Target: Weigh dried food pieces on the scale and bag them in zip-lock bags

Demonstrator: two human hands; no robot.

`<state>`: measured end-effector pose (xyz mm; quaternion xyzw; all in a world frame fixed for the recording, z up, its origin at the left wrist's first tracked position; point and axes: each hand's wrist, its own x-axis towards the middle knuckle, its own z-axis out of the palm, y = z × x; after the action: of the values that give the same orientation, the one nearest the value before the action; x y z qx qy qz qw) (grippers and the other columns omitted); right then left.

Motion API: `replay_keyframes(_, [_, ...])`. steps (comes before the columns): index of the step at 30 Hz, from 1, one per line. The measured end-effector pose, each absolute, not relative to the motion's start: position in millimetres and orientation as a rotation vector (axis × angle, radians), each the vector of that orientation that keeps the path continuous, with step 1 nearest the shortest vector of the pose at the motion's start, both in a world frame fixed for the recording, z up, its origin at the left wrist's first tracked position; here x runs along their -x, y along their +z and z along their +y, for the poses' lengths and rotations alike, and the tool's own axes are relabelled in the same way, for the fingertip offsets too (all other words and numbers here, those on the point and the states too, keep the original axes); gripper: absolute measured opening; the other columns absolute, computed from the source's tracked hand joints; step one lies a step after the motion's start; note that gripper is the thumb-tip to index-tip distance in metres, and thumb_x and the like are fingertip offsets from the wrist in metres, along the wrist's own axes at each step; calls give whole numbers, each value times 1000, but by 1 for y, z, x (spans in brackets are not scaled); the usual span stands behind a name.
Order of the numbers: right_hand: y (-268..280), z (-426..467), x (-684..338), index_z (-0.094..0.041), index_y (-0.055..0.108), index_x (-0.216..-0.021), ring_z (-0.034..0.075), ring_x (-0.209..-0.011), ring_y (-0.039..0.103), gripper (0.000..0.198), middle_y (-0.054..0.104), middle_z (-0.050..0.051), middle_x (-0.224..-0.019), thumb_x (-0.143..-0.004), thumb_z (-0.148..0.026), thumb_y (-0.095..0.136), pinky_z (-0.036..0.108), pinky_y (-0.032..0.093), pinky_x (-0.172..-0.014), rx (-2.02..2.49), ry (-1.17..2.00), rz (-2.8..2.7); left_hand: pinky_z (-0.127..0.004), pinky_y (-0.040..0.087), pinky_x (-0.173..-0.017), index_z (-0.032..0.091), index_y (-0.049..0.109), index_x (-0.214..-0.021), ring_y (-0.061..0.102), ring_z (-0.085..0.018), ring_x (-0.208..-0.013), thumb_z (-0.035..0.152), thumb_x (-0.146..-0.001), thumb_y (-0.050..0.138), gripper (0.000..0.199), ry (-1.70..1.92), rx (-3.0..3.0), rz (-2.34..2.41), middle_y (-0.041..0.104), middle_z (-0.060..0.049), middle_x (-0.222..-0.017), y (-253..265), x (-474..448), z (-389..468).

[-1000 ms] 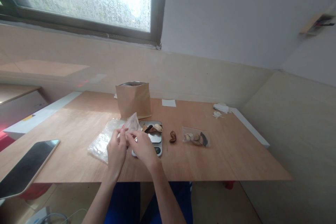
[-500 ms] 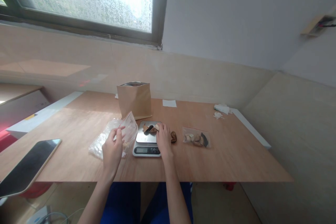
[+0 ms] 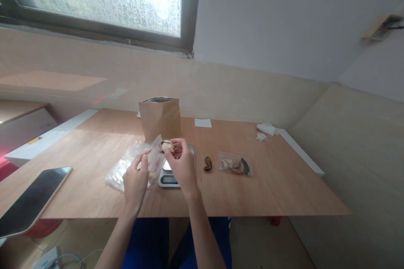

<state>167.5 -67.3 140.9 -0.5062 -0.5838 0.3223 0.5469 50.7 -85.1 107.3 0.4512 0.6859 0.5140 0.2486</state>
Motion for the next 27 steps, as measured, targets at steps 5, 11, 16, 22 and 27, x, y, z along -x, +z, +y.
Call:
replay_keyframes(5, [140, -74, -148, -19, 59, -94, 13, -68, 59, 19, 63, 4, -90, -80, -33, 55, 25, 49, -62, 1263, 726, -1582, -28, 45, -56, 23, 63, -107, 61, -20, -66, 42, -84, 36, 40, 1394, -1175, 1865, 67, -4, -75, 110, -51, -88])
replay_keyframes(11, [117, -63, -158, -19, 58, -90, 15, -79, 57, 22, 59, 6, -91, -89, -21, 36, 27, 47, -70, 1242, 451, -1542, -29, 44, -61, 25, 64, -104, 61, -20, -67, 44, -85, 35, 39, 1379, -1192, 1896, 67, -3, -77, 113, -43, -90])
replay_keyframes(16, [69, -52, -176, -18, 56, -92, 22, -94, 54, 19, 56, 10, -98, -80, -12, 42, 38, 45, -85, 1460, 299, -1716, -28, 46, -64, 26, 63, -105, 62, -21, -79, 45, -85, 36, 39, 1399, -1150, 1861, 68, -4, -89, 108, -43, -89])
replay_keyframes(22, [39, -50, -181, -17, 55, -88, 23, -93, 55, 16, 57, 11, -98, -78, -11, 44, 39, 46, -82, 1559, 247, -1811, -29, 46, -62, 25, 64, -106, 62, -20, -69, 47, -84, 36, 41, 1369, -1148, 1858, 68, -4, -84, 108, -45, -90])
replay_keyframes(27, [64, -54, -181, -17, 56, -79, 18, -75, 58, 9, 59, 8, -86, -81, -18, 47, 31, 49, -72, 1464, 460, -1561, -29, 43, -60, 25, 64, -106, 56, -18, -54, 46, -84, 35, 41, 1326, -1176, 1902, 63, 1, -63, 113, -44, -92])
